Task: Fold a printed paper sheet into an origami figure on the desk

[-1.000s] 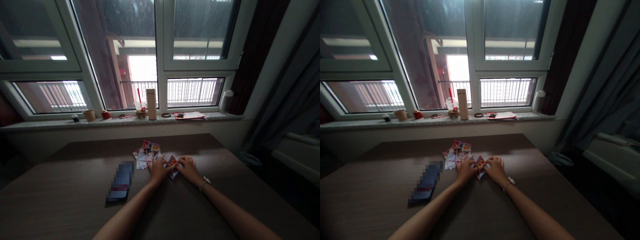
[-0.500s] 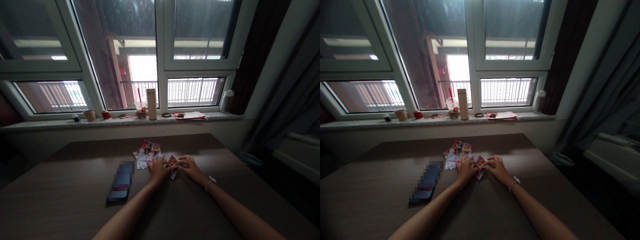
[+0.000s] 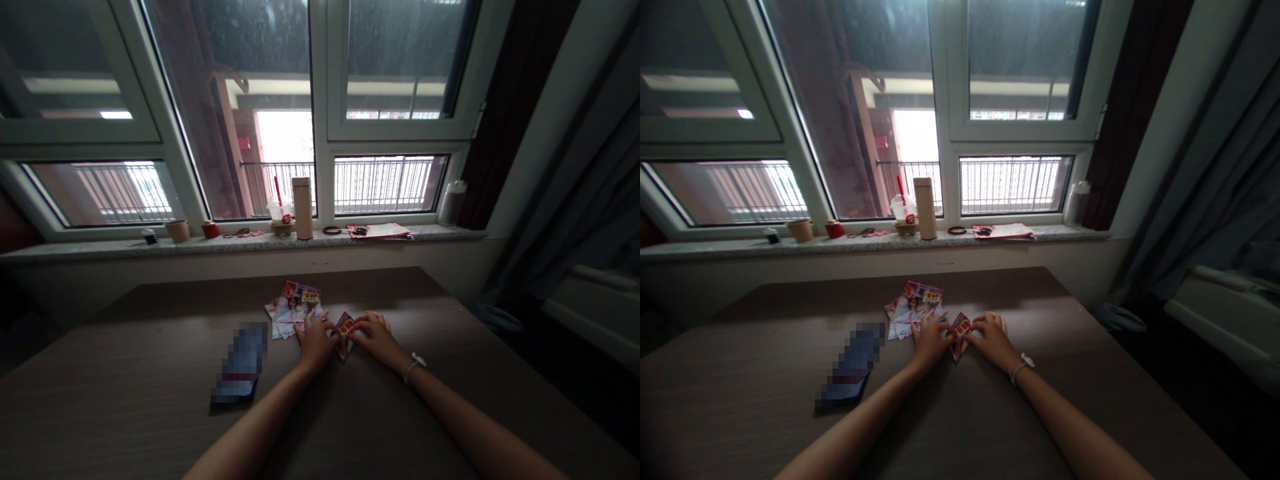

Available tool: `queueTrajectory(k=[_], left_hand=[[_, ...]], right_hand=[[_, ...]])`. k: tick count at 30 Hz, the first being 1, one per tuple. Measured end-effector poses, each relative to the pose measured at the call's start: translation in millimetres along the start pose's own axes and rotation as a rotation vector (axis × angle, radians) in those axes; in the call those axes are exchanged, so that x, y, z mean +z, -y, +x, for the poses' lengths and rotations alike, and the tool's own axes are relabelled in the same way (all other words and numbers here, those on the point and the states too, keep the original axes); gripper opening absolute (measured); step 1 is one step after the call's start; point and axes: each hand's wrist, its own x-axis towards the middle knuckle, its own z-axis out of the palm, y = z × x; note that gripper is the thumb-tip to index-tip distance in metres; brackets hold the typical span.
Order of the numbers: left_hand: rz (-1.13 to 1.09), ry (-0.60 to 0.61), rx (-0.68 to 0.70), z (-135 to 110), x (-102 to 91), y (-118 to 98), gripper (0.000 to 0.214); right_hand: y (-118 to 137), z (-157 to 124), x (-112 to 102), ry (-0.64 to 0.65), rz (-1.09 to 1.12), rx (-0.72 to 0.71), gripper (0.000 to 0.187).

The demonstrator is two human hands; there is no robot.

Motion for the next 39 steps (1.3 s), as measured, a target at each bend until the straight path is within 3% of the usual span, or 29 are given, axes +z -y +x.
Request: queueTrajectory(k=[6,19,31,39], left_hand=[[0.047,0.045,0.004,-4,-3.4,1,0.020],[0.120,0.225,0.009,-14,-18.6,2,0.061],[0.104,0.224,0.005,-13,-15.5,5,0.066],[0.112,0.223,0.002,-14,-17.2,2,0.068]], right_hand=[[3,-1,0,-0.021,-0.036,0.001,0.028],[15,-4,-2,-0.025,-0.097,0.061,0.021],[-7,-2,-6,0.035,0.022,0.011,0.020],[-3,-3,-5,-0.020,-0.001,0.036,0.019]])
